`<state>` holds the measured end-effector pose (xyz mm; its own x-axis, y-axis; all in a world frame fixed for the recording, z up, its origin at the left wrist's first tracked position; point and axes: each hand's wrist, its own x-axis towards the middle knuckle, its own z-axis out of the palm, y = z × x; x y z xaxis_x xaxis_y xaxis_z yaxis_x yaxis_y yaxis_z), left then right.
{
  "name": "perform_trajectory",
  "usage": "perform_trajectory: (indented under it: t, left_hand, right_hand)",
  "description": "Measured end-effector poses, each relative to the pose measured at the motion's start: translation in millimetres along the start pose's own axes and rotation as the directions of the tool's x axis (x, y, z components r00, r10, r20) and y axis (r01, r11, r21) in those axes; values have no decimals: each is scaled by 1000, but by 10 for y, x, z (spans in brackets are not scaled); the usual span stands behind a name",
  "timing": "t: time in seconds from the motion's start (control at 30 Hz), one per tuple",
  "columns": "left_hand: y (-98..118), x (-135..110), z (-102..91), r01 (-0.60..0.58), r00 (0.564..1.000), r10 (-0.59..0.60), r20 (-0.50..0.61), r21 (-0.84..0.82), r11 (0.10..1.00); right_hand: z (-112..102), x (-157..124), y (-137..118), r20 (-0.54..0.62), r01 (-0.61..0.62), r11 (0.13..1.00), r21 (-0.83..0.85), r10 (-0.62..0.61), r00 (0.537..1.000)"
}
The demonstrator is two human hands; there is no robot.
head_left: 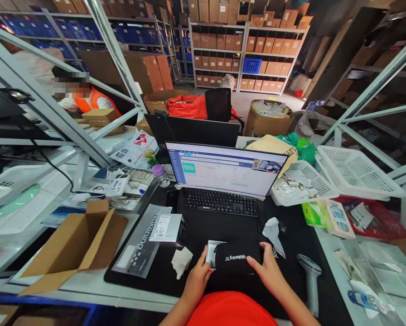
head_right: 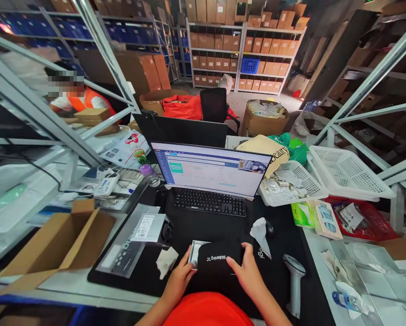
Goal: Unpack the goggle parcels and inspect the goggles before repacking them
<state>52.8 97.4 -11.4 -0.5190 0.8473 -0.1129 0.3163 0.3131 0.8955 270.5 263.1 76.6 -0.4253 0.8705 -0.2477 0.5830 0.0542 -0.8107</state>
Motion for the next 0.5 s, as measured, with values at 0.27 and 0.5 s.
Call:
perform_trajectory:
  t: [0.27,0.5]
  left_hand:
    - [-96,-35,-49,-45,995,56,-82,131,990]
    - [-54,-14,-87,-166,984,181,-10,341,925]
  right_hand:
    - [531,-60,29,-60,143,869,-474,-194,979]
    - [407,95,-114,154,229,597,-769,-176,972]
